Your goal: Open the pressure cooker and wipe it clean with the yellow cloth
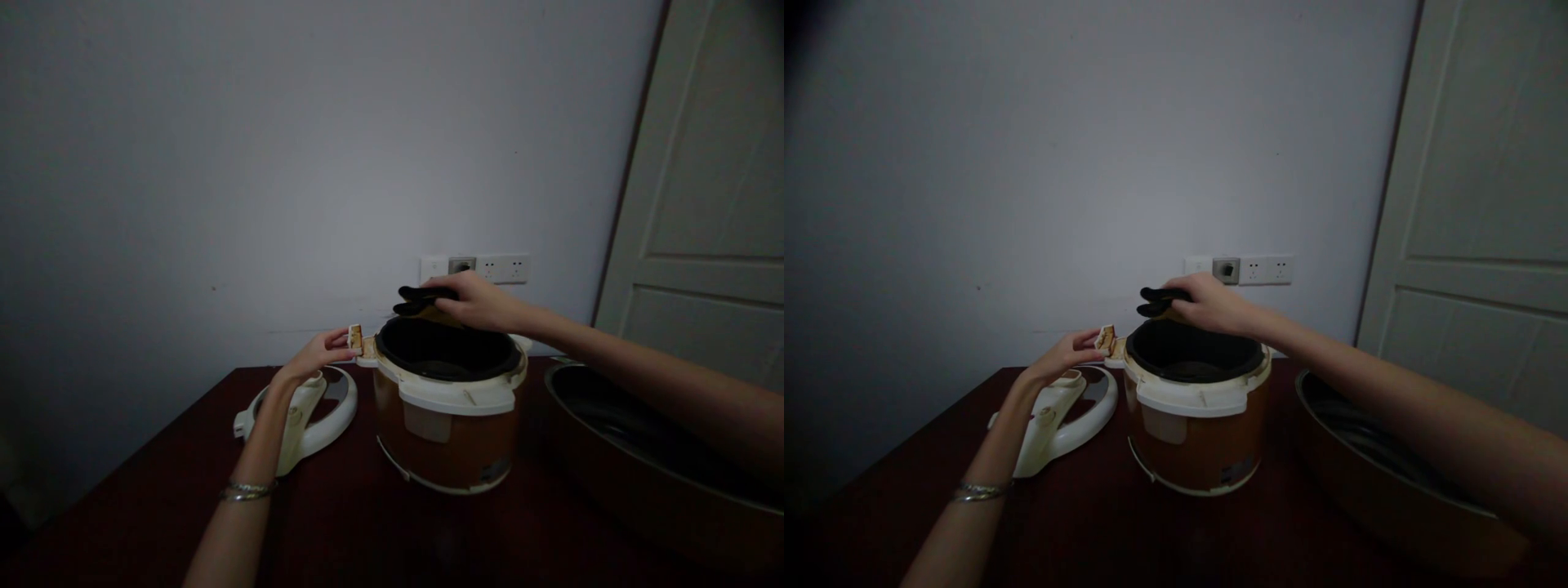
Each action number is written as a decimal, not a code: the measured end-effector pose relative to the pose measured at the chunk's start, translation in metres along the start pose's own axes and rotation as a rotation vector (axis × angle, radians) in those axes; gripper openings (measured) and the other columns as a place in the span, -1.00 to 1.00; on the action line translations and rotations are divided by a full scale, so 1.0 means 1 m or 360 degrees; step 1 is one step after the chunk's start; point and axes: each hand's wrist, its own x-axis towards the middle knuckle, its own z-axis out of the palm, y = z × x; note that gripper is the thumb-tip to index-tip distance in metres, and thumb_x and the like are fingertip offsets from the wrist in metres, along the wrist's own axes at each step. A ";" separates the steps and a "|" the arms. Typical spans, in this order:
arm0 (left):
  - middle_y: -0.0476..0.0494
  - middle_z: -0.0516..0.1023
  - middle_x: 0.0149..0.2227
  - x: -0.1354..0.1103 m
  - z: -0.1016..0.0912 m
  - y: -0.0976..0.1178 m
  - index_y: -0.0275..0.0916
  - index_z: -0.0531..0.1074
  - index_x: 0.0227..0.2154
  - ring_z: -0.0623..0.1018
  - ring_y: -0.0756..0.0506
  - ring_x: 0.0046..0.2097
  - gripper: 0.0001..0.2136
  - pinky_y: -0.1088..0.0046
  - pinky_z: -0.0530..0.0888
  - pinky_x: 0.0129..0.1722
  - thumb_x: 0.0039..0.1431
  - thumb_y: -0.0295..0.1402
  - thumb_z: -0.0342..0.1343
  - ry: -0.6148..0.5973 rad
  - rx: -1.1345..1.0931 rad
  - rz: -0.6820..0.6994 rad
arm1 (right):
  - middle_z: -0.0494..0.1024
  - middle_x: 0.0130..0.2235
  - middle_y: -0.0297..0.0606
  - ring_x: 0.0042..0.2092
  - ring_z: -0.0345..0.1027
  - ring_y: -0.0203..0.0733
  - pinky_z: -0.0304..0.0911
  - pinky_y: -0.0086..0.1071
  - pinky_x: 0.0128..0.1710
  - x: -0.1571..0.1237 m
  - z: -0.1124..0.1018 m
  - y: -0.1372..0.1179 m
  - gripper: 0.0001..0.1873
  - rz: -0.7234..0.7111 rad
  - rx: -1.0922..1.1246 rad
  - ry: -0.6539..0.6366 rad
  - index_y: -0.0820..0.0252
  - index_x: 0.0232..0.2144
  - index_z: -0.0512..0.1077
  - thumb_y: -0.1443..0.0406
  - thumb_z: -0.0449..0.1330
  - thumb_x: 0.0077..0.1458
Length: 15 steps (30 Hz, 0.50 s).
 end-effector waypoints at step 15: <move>-0.29 0.50 0.01 0.005 -0.004 -0.004 -0.31 0.34 0.06 0.49 -0.19 -0.01 -0.43 0.27 0.35 0.02 -0.09 -0.35 0.28 -0.0059 0.0077 0.0061 | 0.56 -0.17 -0.07 -0.13 0.41 -0.15 0.21 -0.38 -0.18 0.077 0.094 -0.012 -0.71 -0.0616 -0.0597 -0.0584 0.25 -0.19 0.50 0.46 0.07 0.04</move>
